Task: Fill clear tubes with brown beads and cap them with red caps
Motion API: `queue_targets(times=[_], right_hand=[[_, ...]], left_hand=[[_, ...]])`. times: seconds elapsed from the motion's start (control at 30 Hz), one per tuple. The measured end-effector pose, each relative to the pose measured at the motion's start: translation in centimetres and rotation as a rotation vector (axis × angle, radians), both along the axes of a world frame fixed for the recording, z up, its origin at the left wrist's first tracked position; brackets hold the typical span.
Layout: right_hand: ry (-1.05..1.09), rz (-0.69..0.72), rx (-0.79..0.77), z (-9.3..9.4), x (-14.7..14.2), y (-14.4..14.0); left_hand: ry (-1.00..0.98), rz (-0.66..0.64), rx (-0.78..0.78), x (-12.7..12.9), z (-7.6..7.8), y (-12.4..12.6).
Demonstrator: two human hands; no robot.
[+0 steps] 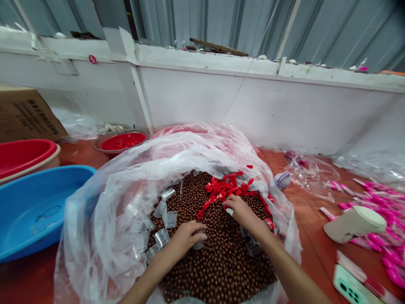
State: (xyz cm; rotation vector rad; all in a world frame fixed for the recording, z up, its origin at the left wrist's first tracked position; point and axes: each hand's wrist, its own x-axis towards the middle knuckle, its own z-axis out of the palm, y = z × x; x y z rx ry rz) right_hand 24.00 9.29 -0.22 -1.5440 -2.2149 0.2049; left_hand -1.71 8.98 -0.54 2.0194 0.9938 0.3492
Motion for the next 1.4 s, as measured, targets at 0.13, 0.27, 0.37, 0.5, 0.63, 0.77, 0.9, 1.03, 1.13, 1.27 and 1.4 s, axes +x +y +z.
queue_targets(times=[0.13,0.27,0.37,0.5,0.63,0.77,0.9,1.03,1.13,1.27,1.4], right_hand=[[0.124,-0.058,-0.005,0.8,0.3,-3.9],[0.441,-0.209,0.032,1.0,0.4,-8.2],[0.521,-0.302,0.069,0.5,-0.7,-11.4],[0.439,-0.304,0.041,-1.0,-2.9,-14.9],[0.323,-0.259,0.037,-3.3,-4.1,-16.7],[0.209,-0.225,0.038,-4.7,-3.9,-17.2],[0.167,-0.198,0.025,-4.8,-3.9,-17.1],[0.224,-0.212,0.061,-5.0,-3.8,-17.2],[0.428,-0.282,0.005,-4.9,-3.6,-17.4],[0.954,-0.473,-0.196,-3.7,-3.8,-17.3],[1.449,-0.494,-0.358,-2.6,-4.1,-16.8]], left_hand=[[0.131,-0.059,0.072,1.2,0.3,-0.3],[0.098,-0.023,0.018,2.2,-0.7,-1.7],[0.043,0.08,-0.048,2.3,-1.4,-2.1],[0.149,0.137,-0.017,1.9,-0.8,-1.6],[0.202,0.1,0.039,2.6,-0.5,-1.1],[0.124,0.097,0.026,4.5,-1.9,-1.1],[-0.051,0.118,-0.067,6.2,-3.4,-1.4],[-0.249,0.162,-0.179,7.1,-4.4,-2.1],[-0.283,0.209,-0.258,7.3,-4.8,-2.3],[-0.361,0.247,-0.373,7.0,-4.6,-2.6],[-0.527,0.265,-0.61,6.6,-3.6,-3.5]])
